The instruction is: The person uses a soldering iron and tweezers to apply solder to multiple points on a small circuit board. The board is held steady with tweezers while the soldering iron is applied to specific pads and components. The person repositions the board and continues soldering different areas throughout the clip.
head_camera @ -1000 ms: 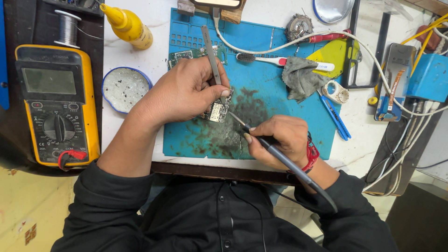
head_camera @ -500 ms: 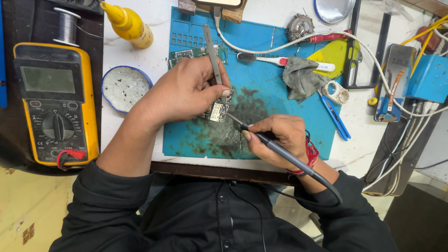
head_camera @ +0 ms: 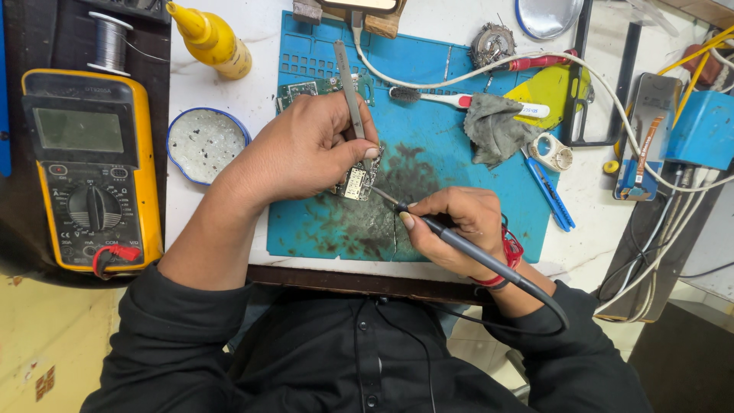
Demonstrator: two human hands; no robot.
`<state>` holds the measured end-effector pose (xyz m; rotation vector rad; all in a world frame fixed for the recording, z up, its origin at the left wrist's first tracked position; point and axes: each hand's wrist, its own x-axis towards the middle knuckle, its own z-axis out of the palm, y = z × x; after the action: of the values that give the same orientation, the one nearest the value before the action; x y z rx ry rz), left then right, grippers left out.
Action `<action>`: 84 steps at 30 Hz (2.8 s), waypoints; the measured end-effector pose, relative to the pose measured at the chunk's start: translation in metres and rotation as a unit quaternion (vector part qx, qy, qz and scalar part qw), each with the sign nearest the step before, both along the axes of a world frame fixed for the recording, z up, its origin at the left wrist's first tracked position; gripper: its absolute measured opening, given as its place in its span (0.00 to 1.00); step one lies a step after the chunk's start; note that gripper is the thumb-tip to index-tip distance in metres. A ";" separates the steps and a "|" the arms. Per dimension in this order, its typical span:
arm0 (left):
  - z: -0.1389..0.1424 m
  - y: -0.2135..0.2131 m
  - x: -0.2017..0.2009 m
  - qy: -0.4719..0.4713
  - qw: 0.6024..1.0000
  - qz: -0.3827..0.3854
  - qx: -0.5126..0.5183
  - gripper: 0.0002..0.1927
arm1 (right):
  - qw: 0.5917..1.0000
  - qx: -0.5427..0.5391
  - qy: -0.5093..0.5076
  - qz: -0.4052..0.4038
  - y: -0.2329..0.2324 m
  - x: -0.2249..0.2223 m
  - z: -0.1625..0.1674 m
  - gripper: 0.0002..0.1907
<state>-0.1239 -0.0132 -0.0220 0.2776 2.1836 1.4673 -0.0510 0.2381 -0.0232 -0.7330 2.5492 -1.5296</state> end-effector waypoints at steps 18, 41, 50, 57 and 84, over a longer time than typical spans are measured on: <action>-0.001 -0.001 0.000 -0.001 1.000 0.004 0.007 0.07 | 1.000 0.005 0.010 0.002 -0.001 -0.002 0.000 0.06; 0.026 -0.001 0.076 0.089 0.974 0.153 0.138 0.06 | 0.965 0.051 0.246 -0.070 -0.007 0.019 0.029 0.13; -0.014 -0.011 0.170 0.177 0.886 0.340 0.262 0.06 | 0.846 0.308 0.429 0.070 -0.055 -0.062 0.060 0.25; -0.025 -0.020 0.181 0.181 0.856 0.364 0.320 0.07 | 0.847 0.284 0.450 0.005 -0.067 -0.073 0.069 0.26; 0.015 -0.009 0.188 0.325 0.899 0.293 0.005 0.09 | 0.942 0.174 0.283 0.041 -0.038 0.027 0.052 0.25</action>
<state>0.0638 -0.0225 -0.0068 0.1196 2.9827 1.9009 -0.0244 0.2003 0.0284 -1.3563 3.0058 -0.8837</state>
